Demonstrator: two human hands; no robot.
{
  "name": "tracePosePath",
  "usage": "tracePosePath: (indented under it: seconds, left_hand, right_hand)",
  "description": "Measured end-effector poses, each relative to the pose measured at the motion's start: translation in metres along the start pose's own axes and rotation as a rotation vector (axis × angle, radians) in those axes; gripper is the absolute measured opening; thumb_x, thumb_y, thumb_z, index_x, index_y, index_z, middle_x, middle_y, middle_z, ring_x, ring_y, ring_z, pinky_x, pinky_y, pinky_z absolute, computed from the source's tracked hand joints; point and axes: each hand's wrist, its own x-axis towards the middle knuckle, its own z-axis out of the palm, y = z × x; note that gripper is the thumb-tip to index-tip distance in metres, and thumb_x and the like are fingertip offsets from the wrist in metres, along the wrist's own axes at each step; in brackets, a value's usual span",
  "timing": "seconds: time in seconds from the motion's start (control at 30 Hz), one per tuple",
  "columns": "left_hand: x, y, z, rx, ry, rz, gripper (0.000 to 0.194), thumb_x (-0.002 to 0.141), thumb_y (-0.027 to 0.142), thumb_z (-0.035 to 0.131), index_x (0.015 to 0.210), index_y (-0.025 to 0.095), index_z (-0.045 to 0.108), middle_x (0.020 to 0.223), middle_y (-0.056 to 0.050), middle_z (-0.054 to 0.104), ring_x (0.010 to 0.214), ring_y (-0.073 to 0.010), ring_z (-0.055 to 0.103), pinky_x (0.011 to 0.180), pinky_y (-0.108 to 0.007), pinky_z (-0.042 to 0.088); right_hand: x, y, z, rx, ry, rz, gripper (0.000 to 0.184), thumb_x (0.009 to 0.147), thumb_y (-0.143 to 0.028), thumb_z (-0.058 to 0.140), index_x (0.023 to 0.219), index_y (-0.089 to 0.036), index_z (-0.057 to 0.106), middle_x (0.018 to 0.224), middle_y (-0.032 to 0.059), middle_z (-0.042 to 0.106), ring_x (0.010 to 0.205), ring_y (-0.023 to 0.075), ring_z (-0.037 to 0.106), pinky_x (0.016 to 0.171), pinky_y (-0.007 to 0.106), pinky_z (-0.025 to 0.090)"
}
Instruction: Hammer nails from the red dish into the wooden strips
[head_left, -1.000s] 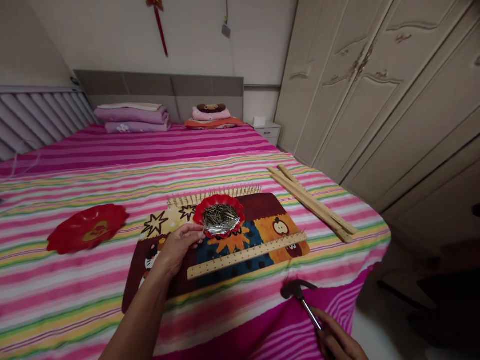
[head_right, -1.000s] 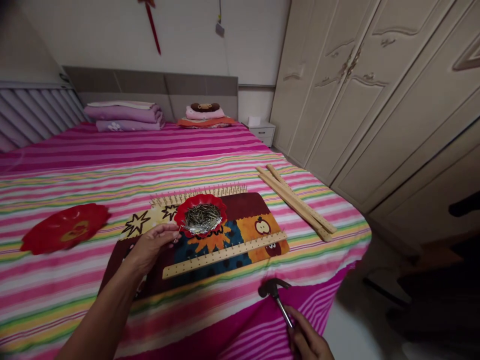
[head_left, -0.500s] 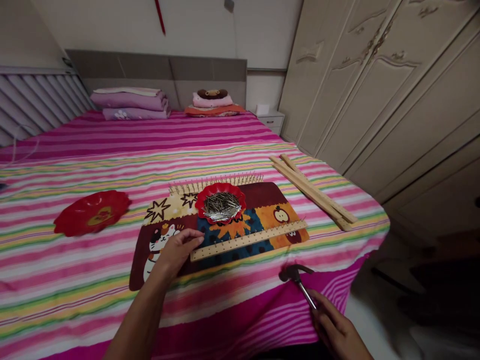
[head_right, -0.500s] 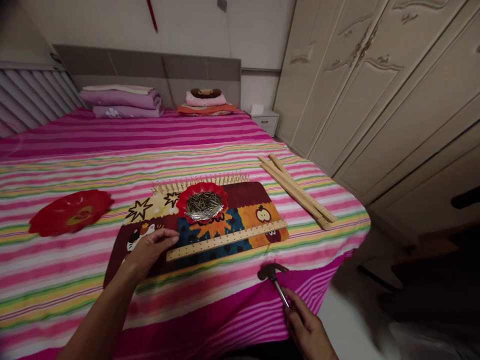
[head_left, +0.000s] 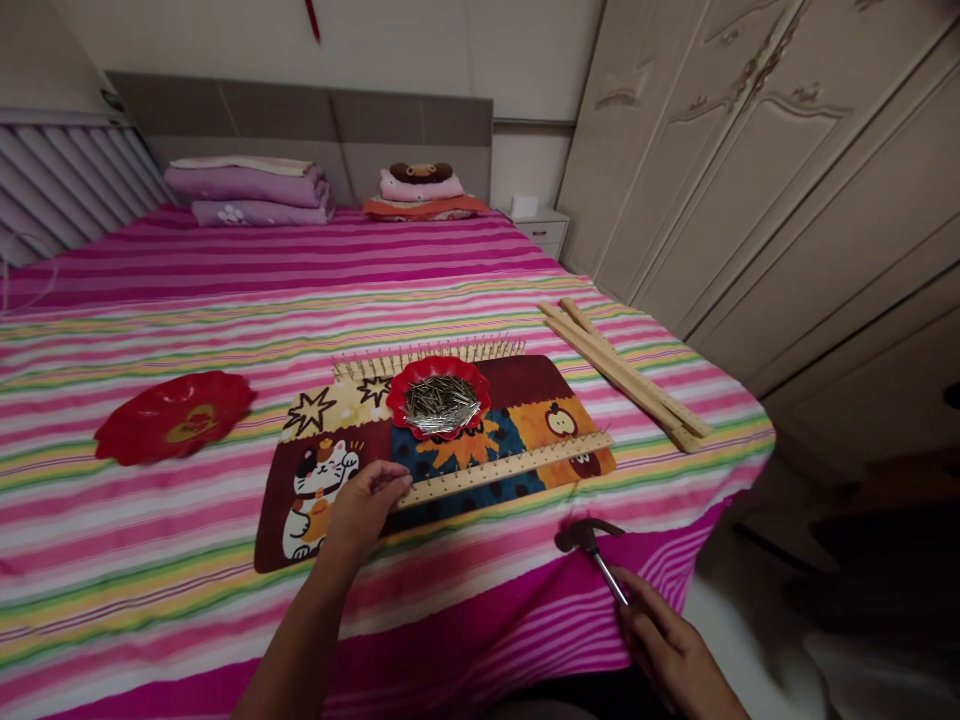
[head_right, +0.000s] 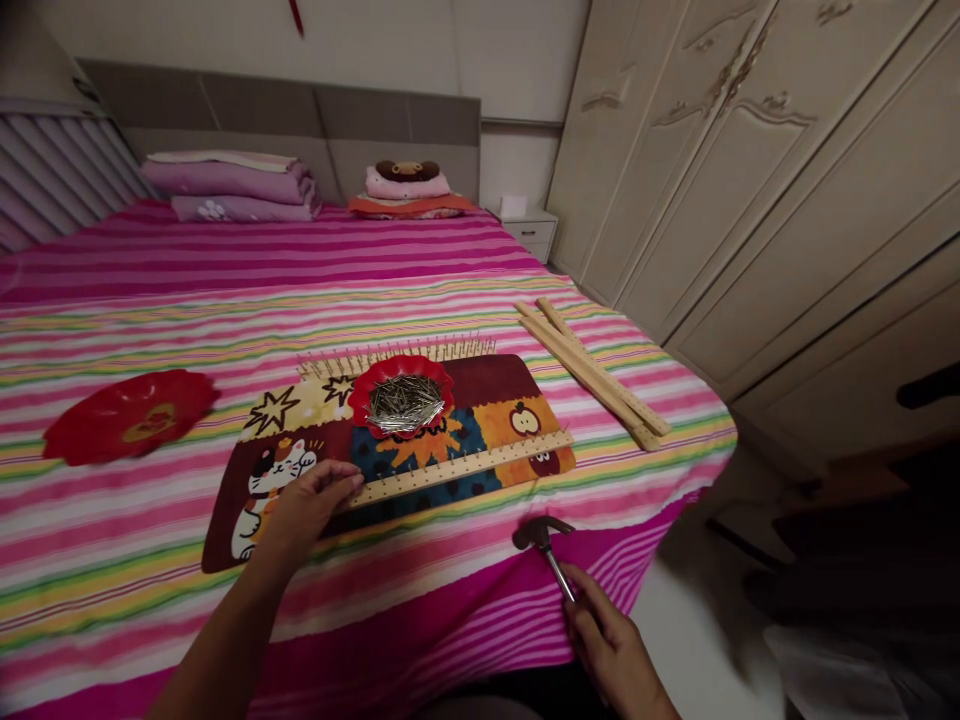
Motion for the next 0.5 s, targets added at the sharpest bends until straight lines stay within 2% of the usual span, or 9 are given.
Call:
tracePosePath:
  seconds: [0.13, 0.2, 0.3, 0.37, 0.5]
  left_hand:
    - [0.0, 0.001, 0.002, 0.045, 0.025, 0.016, 0.027, 0.057, 0.041, 0.064, 0.072, 0.019, 0.061, 0.061, 0.002, 0.061, 0.057, -0.0114, 0.054, 0.055, -0.022, 0.042]
    - [-0.001, 0.001, 0.003, 0.098, 0.032, 0.035, 0.027, 0.059, 0.042, 0.062, 0.074, 0.019, 0.062, 0.064, 0.002, 0.063, 0.059, -0.0122, 0.055, 0.057, -0.023, 0.042]
    - [-0.003, 0.002, 0.004, 0.227, 0.054, 0.054, 0.026, 0.062, 0.042, 0.059, 0.076, 0.02, 0.063, 0.064, 0.002, 0.064, 0.06, -0.0132, 0.057, 0.058, -0.024, 0.042]
    - [-0.006, 0.003, 0.005, 0.299, 0.074, 0.065, 0.024, 0.064, 0.042, 0.057, 0.075, 0.021, 0.063, 0.064, 0.003, 0.065, 0.061, -0.0136, 0.057, 0.059, -0.024, 0.042]
    - [-0.009, 0.002, 0.007, 0.407, 0.103, 0.137, 0.019, 0.066, 0.039, 0.054, 0.072, 0.023, 0.064, 0.067, 0.003, 0.065, 0.063, -0.0138, 0.058, 0.061, -0.024, 0.043]
  right_hand:
    - [-0.002, -0.001, 0.0, -0.006, -0.005, 0.006, 0.06, 0.072, -0.049, 0.056, 0.122, -0.016, 0.05, 0.046, -0.0107, 0.035, 0.038, 0.0081, 0.029, 0.035, 0.018, 0.022]
    - [-0.002, 0.001, -0.002, 0.0, 0.006, -0.024, 0.056, 0.073, -0.048, 0.057, 0.12, -0.017, 0.053, 0.049, -0.0086, 0.043, 0.038, 0.0079, 0.033, 0.035, 0.018, 0.026]
    - [-0.001, 0.008, -0.006, -0.002, 0.039, -0.099, 0.049, 0.072, -0.046, 0.061, 0.114, -0.02, 0.061, 0.075, 0.0014, 0.065, 0.052, 0.011, 0.052, 0.045, 0.019, 0.042]
    - [-0.002, 0.012, -0.006, -0.025, 0.039, -0.147, 0.048, 0.072, -0.047, 0.063, 0.112, -0.021, 0.064, 0.092, 0.0052, 0.069, 0.066, 0.0158, 0.061, 0.053, 0.02, 0.048]
    - [-0.012, 0.001, 0.011, -0.145, 0.043, -0.297, 0.049, 0.077, -0.054, 0.053, 0.114, -0.024, 0.064, 0.086, 0.0049, 0.069, 0.075, 0.0191, 0.064, 0.059, 0.022, 0.051]
